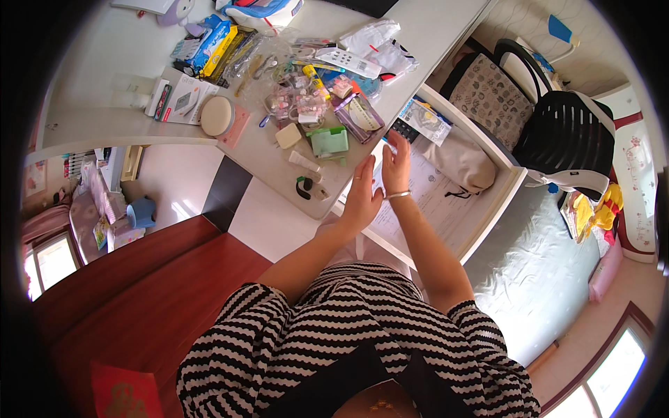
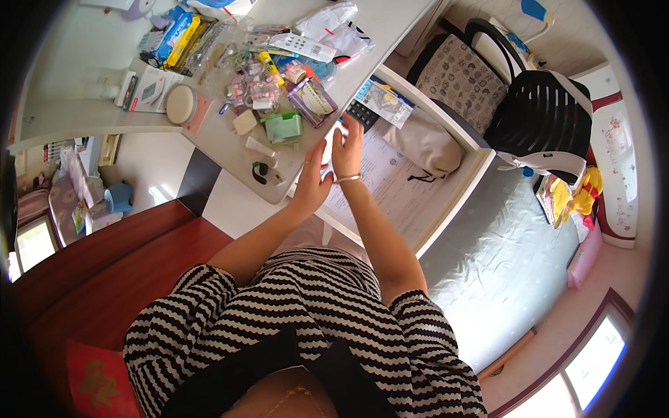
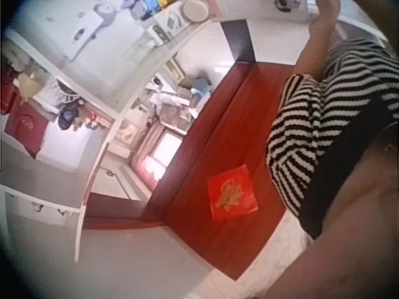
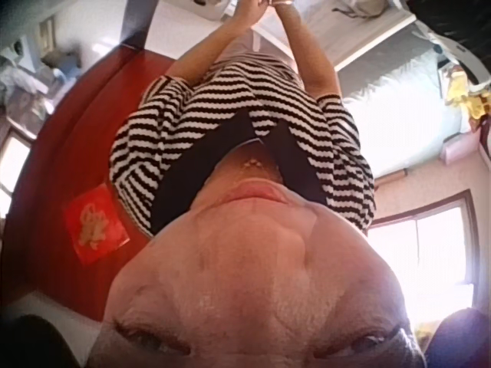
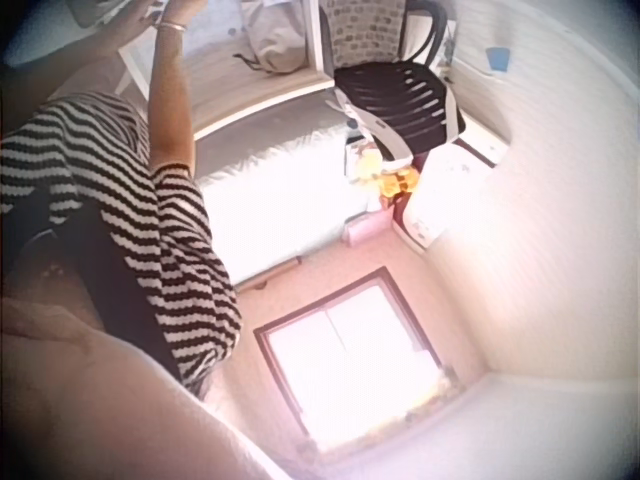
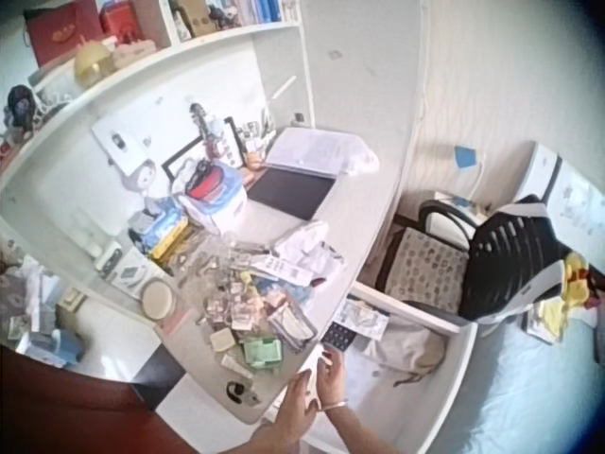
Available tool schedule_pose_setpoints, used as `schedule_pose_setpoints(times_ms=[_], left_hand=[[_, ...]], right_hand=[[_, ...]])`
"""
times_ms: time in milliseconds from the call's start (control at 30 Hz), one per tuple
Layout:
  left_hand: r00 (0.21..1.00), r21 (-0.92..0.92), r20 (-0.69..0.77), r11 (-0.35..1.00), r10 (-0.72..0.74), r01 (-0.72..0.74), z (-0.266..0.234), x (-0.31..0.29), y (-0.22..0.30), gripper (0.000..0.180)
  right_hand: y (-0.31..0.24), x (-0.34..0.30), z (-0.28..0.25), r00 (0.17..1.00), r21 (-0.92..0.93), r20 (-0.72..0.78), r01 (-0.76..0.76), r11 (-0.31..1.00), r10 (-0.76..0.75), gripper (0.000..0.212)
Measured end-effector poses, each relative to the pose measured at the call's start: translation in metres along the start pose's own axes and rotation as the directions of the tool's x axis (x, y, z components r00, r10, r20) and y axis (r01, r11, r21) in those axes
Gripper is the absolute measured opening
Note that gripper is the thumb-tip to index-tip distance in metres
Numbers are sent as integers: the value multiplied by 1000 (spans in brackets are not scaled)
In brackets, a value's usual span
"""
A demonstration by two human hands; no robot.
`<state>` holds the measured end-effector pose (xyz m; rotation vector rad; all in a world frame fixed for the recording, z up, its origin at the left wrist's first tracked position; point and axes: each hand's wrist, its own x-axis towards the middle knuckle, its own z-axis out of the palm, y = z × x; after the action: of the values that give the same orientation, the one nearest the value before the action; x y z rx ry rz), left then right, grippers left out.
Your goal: The person opens a desk drawer and places various items inside, including documents, a calculator, a small cloth bag, a container of colored pencils, and several packaged items, before closing the drawer partially.
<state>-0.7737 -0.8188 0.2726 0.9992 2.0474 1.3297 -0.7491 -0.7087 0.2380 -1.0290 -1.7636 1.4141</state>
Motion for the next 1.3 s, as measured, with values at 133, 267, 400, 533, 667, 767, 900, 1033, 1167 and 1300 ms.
schedule_pose_setpoints(times_ms=[133, 267, 400, 533, 667, 767, 900, 1033, 1167, 1300], left_hand=[[986, -219, -58, 966, -154, 138, 4, 23, -6, 72], [949, -465, -34, 845, -314, 263, -2, 38, 2, 69], [942, -614, -8, 745, -334, 259, -9, 49, 9, 63], [863, -675, 16, 631, -504, 381, -11, 54, 21, 48], [822, -657, 50, 601, -567, 455, -3, 62, 15, 27], [863, -625, 80, 649, -500, 434, -1, 59, 14, 24], [932, -646, 88, 692, -351, 322, 0, 55, 38, 24], [957, -687, 80, 680, -278, 254, 1, 53, 69, 24], [940, -705, 110, 642, -321, 302, 7, 49, 86, 24], [929, -678, 129, 653, -348, 339, 15, 42, 98, 23]], right_hand=[[-17, 42, 5, 967, -339, 84, 256, 906, -241, 47], [-33, 54, 10, 946, -555, 278, 301, 776, -167, 59], [-39, 61, 7, 907, -621, 403, 371, 691, -125, 60], [-19, 62, -11, 876, -542, 333, 480, 690, -348, 45], [-22, 49, -37, 917, -431, 180, 399, 809, -356, 17], [-17, 41, -60, 994, -221, 73, 101, 970, -86, 15], [-31, 31, -73, 995, 281, -12, -89, 956, 96, 23], [-60, 17, -92, 995, 362, -32, -76, 929, 94, 24], [-79, 4, -108, 994, 450, -26, -82, 889, 104, 25], [-88, -8, -122, 999, 560, 21, -51, 827, 47, 24]])
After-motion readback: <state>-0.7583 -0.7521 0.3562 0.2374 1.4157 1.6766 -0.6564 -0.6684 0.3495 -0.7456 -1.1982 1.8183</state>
